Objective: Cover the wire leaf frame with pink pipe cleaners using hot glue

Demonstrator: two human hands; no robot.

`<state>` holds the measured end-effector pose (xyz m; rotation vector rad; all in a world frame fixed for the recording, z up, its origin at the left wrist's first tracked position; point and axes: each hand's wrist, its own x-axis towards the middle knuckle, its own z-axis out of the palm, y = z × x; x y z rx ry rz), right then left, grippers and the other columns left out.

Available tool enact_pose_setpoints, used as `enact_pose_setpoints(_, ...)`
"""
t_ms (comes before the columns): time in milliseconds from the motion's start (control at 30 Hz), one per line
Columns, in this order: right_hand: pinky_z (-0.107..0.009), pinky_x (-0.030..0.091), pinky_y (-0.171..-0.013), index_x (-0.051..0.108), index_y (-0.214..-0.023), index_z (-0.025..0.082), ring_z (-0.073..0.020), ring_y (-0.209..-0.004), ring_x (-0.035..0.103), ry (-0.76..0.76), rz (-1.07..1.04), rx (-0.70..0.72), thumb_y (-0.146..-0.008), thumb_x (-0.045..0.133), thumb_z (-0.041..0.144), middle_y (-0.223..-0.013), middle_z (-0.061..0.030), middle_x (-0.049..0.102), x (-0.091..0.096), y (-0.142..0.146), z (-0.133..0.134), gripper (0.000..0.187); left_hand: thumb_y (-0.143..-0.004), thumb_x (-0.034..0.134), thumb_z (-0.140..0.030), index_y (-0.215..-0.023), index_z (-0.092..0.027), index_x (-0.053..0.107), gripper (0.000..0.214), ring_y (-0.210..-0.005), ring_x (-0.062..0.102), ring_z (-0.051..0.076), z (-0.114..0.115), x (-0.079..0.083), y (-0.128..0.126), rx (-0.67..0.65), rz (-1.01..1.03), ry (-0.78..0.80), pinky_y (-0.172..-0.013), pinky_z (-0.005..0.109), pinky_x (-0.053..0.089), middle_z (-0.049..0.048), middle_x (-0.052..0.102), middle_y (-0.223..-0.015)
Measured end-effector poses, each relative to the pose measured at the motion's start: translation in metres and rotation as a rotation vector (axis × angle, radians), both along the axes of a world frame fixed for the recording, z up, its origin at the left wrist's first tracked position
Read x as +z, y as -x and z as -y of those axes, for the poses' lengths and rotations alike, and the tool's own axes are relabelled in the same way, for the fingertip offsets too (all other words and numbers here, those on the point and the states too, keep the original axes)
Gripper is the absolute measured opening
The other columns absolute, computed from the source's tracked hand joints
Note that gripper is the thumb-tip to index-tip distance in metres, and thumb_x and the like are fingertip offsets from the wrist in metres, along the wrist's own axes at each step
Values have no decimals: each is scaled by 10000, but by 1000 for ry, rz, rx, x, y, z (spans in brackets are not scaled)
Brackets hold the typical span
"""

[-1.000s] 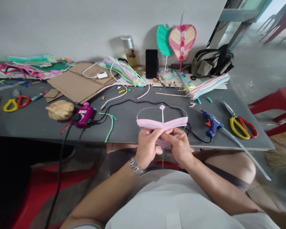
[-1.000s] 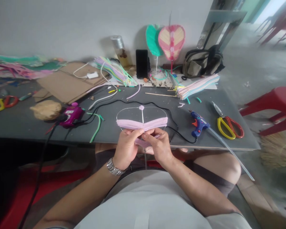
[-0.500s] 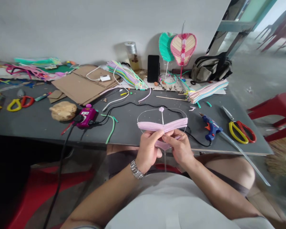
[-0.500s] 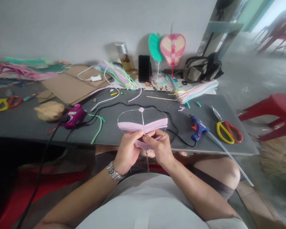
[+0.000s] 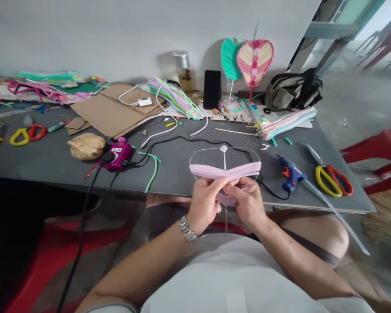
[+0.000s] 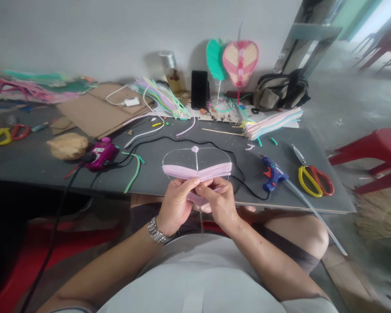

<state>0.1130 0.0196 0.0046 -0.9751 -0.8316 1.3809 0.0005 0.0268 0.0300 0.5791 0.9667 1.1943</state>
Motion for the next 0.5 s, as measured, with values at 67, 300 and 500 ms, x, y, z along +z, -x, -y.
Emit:
enact_pose_setpoints(67, -257, 422, -573, 719, -633, 202, -120, -570, 521, -7, -3, -5, -707, 844, 261, -613, 26, 652, 1, 0, 0, 157, -651, 873, -338, -695, -136, 728, 252, -566, 560, 129, 0, 1, 0, 3, -2, -3, -536, 248, 454, 22, 655, -636)
enact_pose_setpoints(300, -259, 438, -603, 718, -638, 200, -127, -597, 549, -14, -25, 7, -707, 830, 227, -636, 22, 672, -1, 0, -1, 134, -694, 859, -339, -681, -146, 721, 238, -549, 534, 118, 0, -6, 1, -2, -22, -56, -520, 240, 429, 12, 642, -620)
enact_pose_setpoints(500, -252, 428, -585, 697, -637, 199, -119, -584, 534, -16, -20, 53, -725, 846, 281, -630, 25, 665, 2, -3, -7, 191, -691, 856, -363, -695, -125, 745, 262, -566, 531, 113, -2, 6, -1, 15, 18, -41, -532, 233, 411, 20, 661, -641)
